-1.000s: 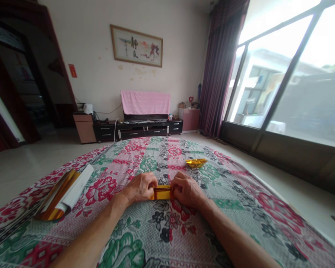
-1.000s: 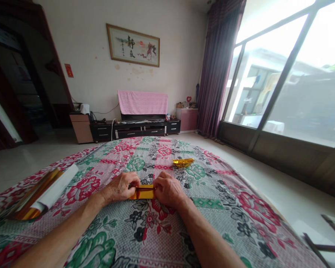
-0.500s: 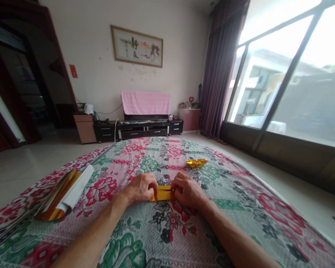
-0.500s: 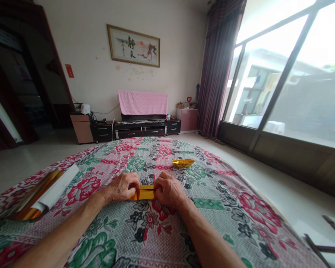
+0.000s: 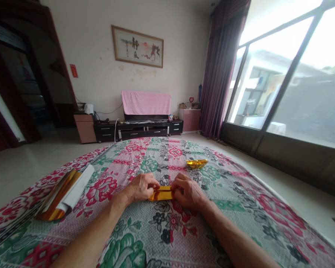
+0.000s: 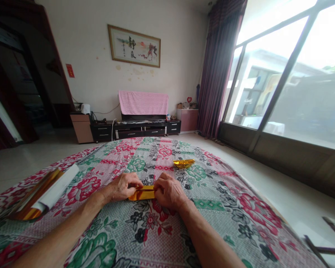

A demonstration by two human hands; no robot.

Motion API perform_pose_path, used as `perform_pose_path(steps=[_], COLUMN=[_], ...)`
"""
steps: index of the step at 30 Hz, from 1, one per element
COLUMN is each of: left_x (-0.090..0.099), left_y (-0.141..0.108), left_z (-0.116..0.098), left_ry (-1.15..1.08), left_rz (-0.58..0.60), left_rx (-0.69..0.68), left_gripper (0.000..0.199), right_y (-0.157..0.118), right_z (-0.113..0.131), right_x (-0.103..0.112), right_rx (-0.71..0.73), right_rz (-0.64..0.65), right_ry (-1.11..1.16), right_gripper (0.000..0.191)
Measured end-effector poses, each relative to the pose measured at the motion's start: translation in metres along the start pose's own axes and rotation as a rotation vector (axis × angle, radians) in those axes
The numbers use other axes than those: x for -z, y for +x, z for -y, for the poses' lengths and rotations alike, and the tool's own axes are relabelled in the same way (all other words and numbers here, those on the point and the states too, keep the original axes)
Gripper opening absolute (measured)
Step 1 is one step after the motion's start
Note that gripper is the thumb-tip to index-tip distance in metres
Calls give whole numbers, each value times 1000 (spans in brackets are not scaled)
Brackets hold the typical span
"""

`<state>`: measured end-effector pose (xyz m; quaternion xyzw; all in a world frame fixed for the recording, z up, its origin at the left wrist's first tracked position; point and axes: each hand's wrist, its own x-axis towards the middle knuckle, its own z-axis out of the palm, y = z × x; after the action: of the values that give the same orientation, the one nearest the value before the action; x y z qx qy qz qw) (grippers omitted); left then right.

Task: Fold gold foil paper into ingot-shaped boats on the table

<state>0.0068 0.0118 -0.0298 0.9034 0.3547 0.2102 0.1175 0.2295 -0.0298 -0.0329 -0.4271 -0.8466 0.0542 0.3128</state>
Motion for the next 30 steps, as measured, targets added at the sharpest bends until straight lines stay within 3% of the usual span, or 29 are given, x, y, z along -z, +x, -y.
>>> perform_pose_path(steps=[30], left_x=[8], left_y=[-1], left_z=[1], left_ry=[-101], left_rz=[85], left_rx=[41], left_gripper=[34], right_y=[2], right_z=[-6], right_x=[-5], right_rx=[-44], right_rz=[-20], right_ry=[-2], right_gripper=[16])
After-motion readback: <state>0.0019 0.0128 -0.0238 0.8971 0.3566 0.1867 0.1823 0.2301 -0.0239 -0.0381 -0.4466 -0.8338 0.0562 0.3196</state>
